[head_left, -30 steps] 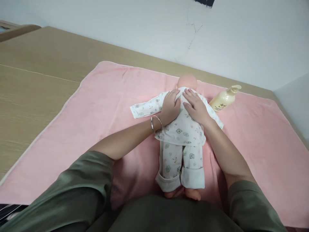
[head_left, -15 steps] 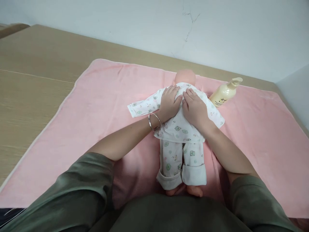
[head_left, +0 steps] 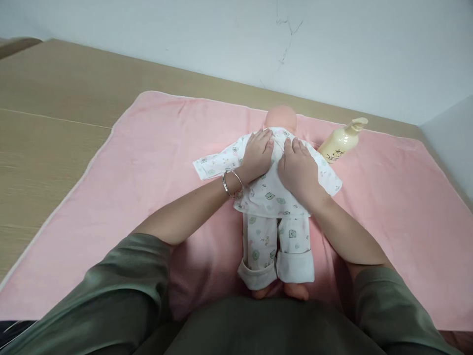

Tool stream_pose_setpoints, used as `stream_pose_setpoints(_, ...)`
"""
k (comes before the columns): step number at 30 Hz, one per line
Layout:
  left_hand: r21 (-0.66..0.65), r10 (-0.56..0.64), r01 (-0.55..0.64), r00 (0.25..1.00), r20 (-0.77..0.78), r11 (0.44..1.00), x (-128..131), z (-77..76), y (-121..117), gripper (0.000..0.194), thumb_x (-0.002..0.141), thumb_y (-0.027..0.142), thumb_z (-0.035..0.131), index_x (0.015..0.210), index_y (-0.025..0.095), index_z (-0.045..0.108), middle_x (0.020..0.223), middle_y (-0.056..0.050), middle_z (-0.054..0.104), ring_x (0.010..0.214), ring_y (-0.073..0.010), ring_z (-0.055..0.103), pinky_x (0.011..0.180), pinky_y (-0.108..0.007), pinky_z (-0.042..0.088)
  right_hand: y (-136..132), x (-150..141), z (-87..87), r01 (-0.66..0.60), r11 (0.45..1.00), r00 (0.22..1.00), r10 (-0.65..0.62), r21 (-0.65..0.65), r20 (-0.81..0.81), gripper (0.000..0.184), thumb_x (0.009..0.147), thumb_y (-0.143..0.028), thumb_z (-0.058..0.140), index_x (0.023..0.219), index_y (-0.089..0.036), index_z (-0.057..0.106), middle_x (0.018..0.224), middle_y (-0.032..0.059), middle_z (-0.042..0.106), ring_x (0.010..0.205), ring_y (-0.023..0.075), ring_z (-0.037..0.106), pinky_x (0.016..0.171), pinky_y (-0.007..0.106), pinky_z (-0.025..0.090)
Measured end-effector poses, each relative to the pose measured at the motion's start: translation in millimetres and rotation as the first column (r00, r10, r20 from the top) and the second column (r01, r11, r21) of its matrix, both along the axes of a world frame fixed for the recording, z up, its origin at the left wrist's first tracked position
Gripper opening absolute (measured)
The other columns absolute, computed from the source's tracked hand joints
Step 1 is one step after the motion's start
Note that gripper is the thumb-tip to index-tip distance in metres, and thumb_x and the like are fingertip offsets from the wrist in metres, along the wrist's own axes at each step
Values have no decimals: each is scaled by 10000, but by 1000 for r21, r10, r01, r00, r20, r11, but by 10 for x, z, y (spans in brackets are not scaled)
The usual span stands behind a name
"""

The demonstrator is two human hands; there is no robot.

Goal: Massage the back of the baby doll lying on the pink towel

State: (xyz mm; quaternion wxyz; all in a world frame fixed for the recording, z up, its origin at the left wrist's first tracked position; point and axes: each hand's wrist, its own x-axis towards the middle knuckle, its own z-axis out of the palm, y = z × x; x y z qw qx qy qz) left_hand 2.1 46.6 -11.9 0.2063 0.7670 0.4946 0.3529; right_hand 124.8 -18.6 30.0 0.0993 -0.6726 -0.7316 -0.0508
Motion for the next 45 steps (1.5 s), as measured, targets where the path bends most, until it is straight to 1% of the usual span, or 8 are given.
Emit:
stream_pose_setpoints(4,80,15,-3,989,-147,997,58,70,-161,494,998,260,271,1373,38,502,1477,-207,483,1436,-304,378,1216,-502,252,113,125,56,-56,995,995,49,-77,-81,510,991,-125,308,1473,7,404,1500,203,379,1422,294,332,1188,453,301)
stream_pose_setpoints(8,124,7,21,976,-218,992,118,119,-271,481,952,192,339,1370,6,491,1489,-242,449,1446,-325,355,1218,-507,240,310,262,39,-73,995,989,64,-68,-130,500,1005,-156,278,1434,53,428,1471,221,414,1405,309,356,1191,458,291)
stream_pose_setpoints(15,-10,37,-39,990,-134,999,10,127,18,439,928,255,380,1266,74,594,1402,-174,571,1349,-294,489,1176,-463,344,39,56,-16,-80,996,997,80,28,12,540,962,-150,313,1421,117,410,1432,284,429,1376,342,396,1169,488,319)
stream_pose_setpoints(23,183,54,-12,973,-224,983,132,94,-297,510,932,211,348,1356,-35,488,1463,-254,475,1427,-347,376,1211,-508,259,324,276,71,-81,984,994,69,-157,-83,559,1019,-234,276,1463,97,350,1506,241,345,1433,320,299,1206,467,260)
stream_pose_setpoints(28,25,15,-11,986,-165,1000,84,137,-142,503,883,219,384,1326,45,547,1451,-189,518,1405,-325,414,1210,-504,277,85,131,10,-91,996,996,92,-19,20,542,982,-181,320,1425,123,391,1432,279,432,1375,358,391,1174,495,303)
stream_pose_setpoints(31,0,47,-47,995,-92,999,58,94,-54,521,892,258,393,1359,66,523,1473,-168,502,1425,-320,387,1218,-503,256,-17,83,1,-132,991,991,131,22,26,525,970,-161,333,1414,104,422,1419,274,452,1378,347,389,1184,491,287)
stream_pose_setpoints(36,32,58,-56,996,-62,998,63,27,-86,501,907,294,424,1355,94,528,1474,-159,504,1425,-307,393,1218,-491,253,249,247,-33,-115,991,987,107,-61,-122,555,999,-251,298,1456,48,396,1501,222,369,1424,317,318,1195,484,280)
stream_pose_setpoints(45,95,81,-70,990,-119,993,67,59,-157,466,929,291,413,1328,85,536,1438,-173,534,1390,-311,434,1198,-485,294,344,312,-168,-123,991,983,129,51,-134,545,982,-272,292,1423,18,429,1452,220,440,1382,323,379,1170,506,292)
